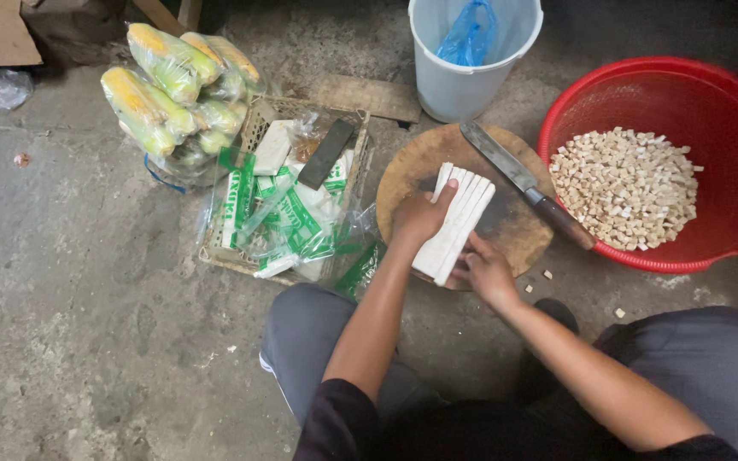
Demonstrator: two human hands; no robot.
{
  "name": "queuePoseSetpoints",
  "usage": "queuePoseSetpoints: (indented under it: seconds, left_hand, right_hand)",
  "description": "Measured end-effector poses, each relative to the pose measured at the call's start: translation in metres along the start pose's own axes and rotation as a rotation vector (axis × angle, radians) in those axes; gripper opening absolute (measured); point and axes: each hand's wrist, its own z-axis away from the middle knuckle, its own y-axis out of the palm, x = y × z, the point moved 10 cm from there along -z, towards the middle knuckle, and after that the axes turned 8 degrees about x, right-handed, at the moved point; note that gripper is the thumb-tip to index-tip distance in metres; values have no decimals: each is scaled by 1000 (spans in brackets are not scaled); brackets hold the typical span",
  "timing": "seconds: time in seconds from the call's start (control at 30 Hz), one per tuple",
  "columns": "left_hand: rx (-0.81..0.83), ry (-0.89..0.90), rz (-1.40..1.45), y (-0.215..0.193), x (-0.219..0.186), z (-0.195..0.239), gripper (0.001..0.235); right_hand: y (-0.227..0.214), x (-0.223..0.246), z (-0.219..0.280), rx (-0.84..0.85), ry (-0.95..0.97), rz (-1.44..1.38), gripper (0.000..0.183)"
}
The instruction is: The person slices a white block into strips and then dices them into small cubes on a wooden cutting board. The diced pieces are gathered and transferred into a red basket.
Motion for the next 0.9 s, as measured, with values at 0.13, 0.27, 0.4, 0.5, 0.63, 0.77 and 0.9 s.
queuePoseSetpoints:
  seconds: [0.13, 0.27, 0.4, 0.5, 0.63, 0.77, 0.9]
  left_hand:
    - [43, 48, -93, -5, -18, -1, 99]
    - [129, 39, -271, -3, -49, 11, 110]
    - [86, -143, -375, -2, -63, 27, 149]
    - [117, -240, -469, 10, -67, 24, 136]
    - [13, -102, -485, 13, -75, 16, 116]
    - [57, 92, -552, 24, -75, 13, 105]
    - [24, 215, -576, 20, -78, 20, 104]
  right_hand:
    - [28, -9, 11, -93, -67, -52, 52]
    - [30, -3, 14, -137, -94, -22, 39]
    - [26, 10, 17, -144, -139, 196, 43]
    - [24, 18, 25, -137, -193, 308, 47]
    - [50, 12, 24, 55, -160, -198, 56]
    - [69, 21, 31, 158, -146, -220, 58]
    - [22, 52, 33, 165, -32, 590, 36]
